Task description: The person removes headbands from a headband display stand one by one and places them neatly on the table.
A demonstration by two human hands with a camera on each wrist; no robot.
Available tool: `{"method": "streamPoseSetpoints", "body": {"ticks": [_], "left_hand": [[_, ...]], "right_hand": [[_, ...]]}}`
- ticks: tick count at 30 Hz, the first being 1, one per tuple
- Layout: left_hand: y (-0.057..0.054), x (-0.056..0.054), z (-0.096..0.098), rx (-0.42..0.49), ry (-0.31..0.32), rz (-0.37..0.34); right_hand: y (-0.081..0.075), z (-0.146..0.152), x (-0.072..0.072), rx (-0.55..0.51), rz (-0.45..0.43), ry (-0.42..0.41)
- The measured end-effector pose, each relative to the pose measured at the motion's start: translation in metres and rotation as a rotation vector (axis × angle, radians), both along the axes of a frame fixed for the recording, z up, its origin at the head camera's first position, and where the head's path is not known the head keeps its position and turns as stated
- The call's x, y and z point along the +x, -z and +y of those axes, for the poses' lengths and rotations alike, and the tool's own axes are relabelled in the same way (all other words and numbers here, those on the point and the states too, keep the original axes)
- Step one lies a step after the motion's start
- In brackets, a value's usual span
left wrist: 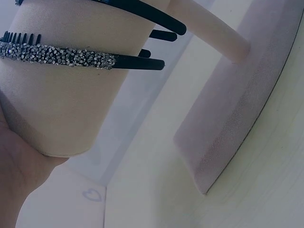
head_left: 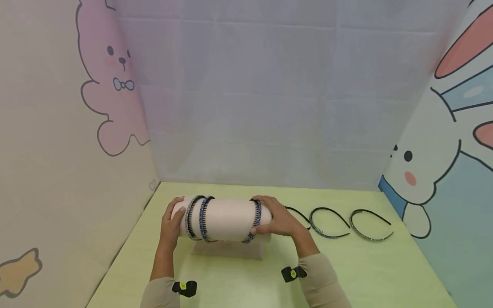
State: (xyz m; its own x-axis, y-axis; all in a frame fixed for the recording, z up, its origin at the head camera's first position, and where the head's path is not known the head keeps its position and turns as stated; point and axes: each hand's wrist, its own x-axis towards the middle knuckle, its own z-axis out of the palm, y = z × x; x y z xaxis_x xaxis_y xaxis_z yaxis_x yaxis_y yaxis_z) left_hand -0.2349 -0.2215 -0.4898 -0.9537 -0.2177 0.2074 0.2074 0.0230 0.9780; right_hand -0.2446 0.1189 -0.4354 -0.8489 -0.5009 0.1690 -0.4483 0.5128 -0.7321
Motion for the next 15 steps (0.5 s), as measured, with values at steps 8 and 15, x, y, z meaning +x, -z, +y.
{"method": "streamPoseSetpoints", "body": {"ticks": [8, 15], "left_hand": [[0.001, 0.002, 0.0, 0.016, 0.013, 0.006], [-0.002, 0.002, 0.0, 0.011, 0.012, -0.001]], "right_hand": [[0.012, 0.003, 0.006, -0.124, -0.022, 0.0], [0.021, -0.001, 0.008, -0.207, -0.03, 0.001]]}}
